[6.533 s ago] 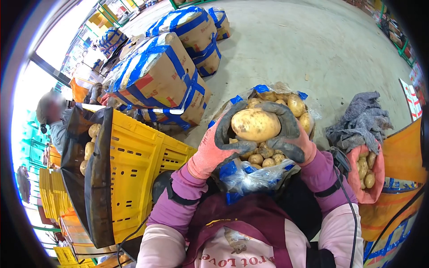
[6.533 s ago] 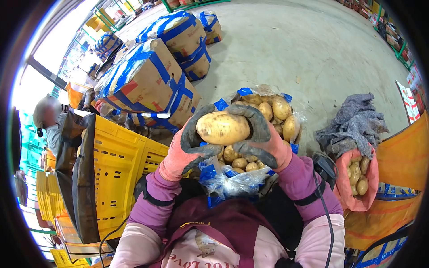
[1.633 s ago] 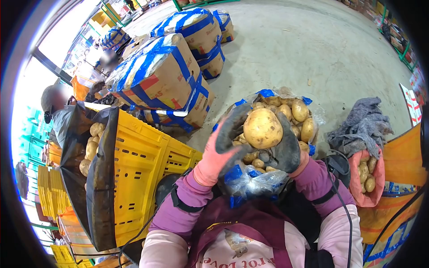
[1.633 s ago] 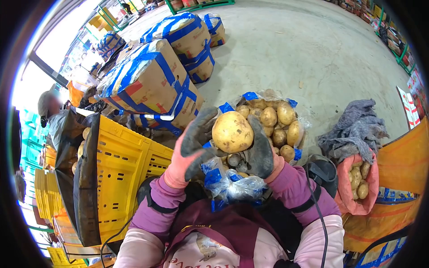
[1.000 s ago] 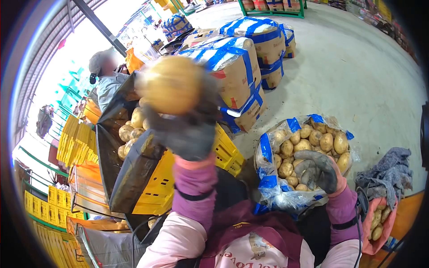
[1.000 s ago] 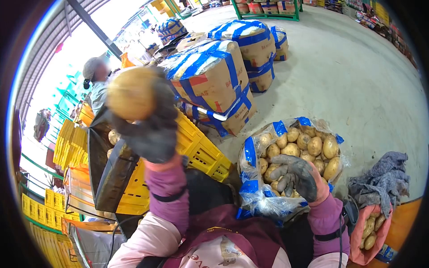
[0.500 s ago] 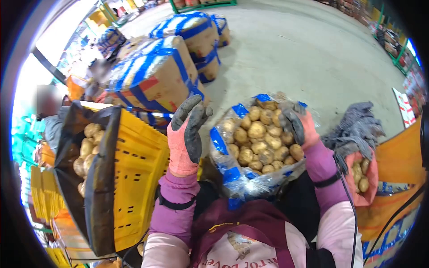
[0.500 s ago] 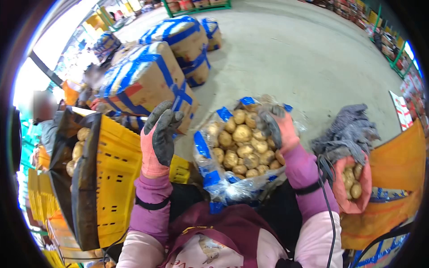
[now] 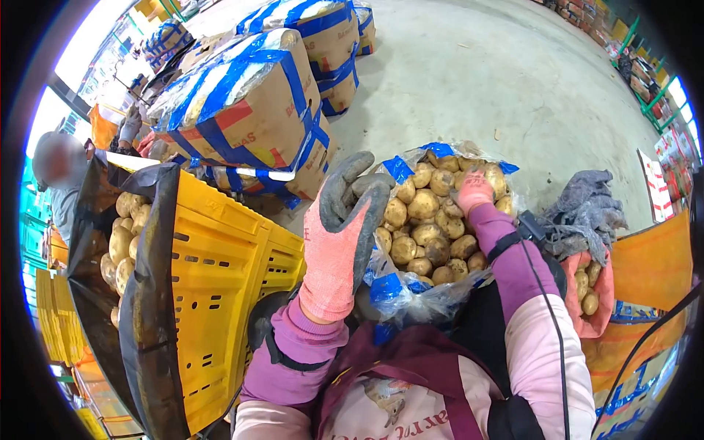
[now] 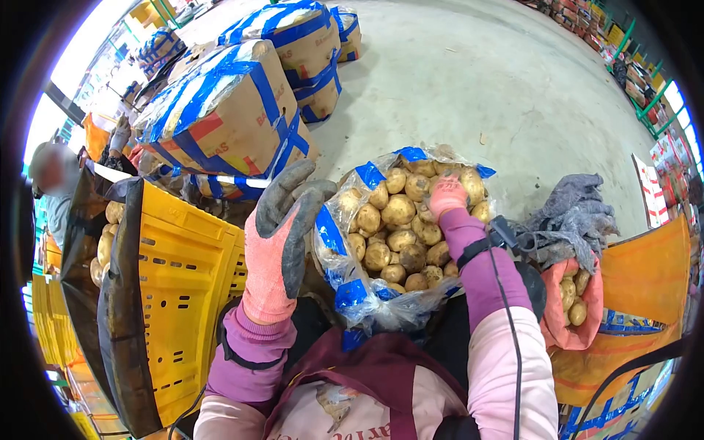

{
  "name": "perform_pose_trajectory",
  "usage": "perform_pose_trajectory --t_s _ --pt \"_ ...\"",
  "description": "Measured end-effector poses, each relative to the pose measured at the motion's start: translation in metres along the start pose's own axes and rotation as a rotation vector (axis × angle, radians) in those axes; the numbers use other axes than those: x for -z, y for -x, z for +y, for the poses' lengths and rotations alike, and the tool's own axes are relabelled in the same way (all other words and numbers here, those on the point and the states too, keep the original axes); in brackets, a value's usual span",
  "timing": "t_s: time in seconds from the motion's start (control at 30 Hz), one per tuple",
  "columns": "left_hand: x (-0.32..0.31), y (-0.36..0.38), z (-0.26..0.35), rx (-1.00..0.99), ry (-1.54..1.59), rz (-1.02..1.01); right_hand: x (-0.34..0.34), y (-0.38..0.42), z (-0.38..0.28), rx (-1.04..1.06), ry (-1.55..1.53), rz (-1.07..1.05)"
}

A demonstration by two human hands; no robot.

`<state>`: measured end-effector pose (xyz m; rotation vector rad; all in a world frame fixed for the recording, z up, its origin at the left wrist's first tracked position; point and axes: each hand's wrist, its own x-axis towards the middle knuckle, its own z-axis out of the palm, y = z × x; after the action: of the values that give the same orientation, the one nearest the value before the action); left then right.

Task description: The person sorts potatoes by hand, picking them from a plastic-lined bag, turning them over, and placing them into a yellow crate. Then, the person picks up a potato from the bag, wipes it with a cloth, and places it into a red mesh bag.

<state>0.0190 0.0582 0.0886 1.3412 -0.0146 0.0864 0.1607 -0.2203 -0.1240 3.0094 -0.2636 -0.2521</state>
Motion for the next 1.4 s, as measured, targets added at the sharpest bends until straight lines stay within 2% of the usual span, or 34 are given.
perform_pose_trajectory --t_s 0.07,0.13,0.17,0.23,0.3,0.33,0.4,0.47,0.5,0.53,0.57,0.63,0.73,0.77,0.83,0.9,0.97,1.0,1.03,1.07,1.13,1.17,1.2,1.27,1.33,1.4 --pt "0.000 -0.001 0.000 -0.003 0.010 -0.007 0.019 0.000 0.011 -0.022 -0.082 -0.053" --pt "-0.001 -0.001 0.003 -0.005 0.046 -0.013 0.038 0.003 0.023 -0.104 -0.360 -0.104" --pt "-0.002 0.000 0.004 -0.004 0.080 -0.015 0.048 0.007 0.036 -0.087 -0.714 -0.246" --pt "-0.004 0.003 0.004 -0.006 0.035 -0.024 0.063 0.033 0.048 0.115 -1.484 -0.468" --pt "-0.007 0.001 -0.005 -0.010 0.036 -0.039 0.092 0.065 0.044 0.430 -1.816 -0.568" --pt "-0.008 0.001 -0.012 -0.009 0.030 -0.043 0.115 0.091 0.035 0.434 -1.913 -0.581" --pt "-0.011 0.001 -0.020 0.047 -0.050 -0.186 0.131 0.122 0.029 0.449 -2.014 -0.592" --pt "-0.018 0.005 -0.025 0.081 -0.050 -0.287 0.128 0.136 0.031 0.608 -2.292 -0.927" --pt "-0.023 0.008 -0.026 0.028 -0.138 -0.326 0.122 0.140 0.028 0.516 -2.385 -1.001" --pt "-0.028 0.011 -0.026 -0.024 -0.227 -0.364 0.118 0.146 0.025 0.525 -2.394 -1.006" --pt "-0.030 0.013 -0.030 -0.100 -0.241 -0.409 0.116 0.151 0.022 0.677 -2.268 -0.742" --pt "-0.035 0.018 -0.029 -0.122 -0.309 -0.442 0.113 0.161 0.016 0.915 -1.949 -0.236" --pt "-0.037 0.021 -0.037 -0.099 -0.332 -0.461 0.107 0.171 0.010 1.121 -1.351 0.438" --pt "-0.038 0.022 -0.040 -0.132 -0.363 -0.442 0.104 0.171 0.010 1.126 -1.357 0.436" --pt "-0.041 0.024 -0.040 -0.166 -0.399 -0.421 0.096 0.169 0.012 1.107 -1.421 0.274" --pt "-0.045 0.026 -0.036 -0.313 -0.546 -0.348 0.088 0.166 0.016 1.079 -1.477 0.107" --pt "-0.042 0.024 -0.033 -0.249 -0.520 -0.335 0.089 0.164 0.020 1.060 -1.500 0.023" --pt "-0.040 0.023 -0.032 -0.186 -0.493 -0.323 0.092 0.161 0.023 1.083 -1.579 -0.124" --pt "-0.040 0.021 -0.032 -0.217 -0.416 -0.310 0.098 0.160 0.026 1.104 -1.654 -0.276" --pt "-0.039 0.020 -0.032 -0.216 -0.415 -0.310 0.108 0.164 0.025 1.103 -1.654 -0.276" --pt "-0.032 0.017 -0.033 -0.067 -0.092 -0.231 0.129 0.171 0.018 0.612 -2.372 -1.055" --pt "-0.024 0.011 -0.030 -0.107 -0.186 -0.280 0.111 0.162 0.016 0.622 -2.322 -0.948" --pt "-0.020 0.010 -0.028 -0.106 -0.188 -0.277 0.109 0.161 0.018 0.623 -2.322 -0.953" --pt "-0.024 0.013 -0.010 -0.101 -0.289 -0.407 0.121 0.167 0.022 0.606 -2.283 -0.886" --pt "-0.026 0.016 -0.010 -0.088 -0.331 -0.393 0.117 0.164 0.023 0.650 -2.232 -0.829" --pt "-0.029 0.017 -0.007 -0.272 -0.537 -0.424 0.117 0.163 0.024 0.693 -2.179 -0.771"
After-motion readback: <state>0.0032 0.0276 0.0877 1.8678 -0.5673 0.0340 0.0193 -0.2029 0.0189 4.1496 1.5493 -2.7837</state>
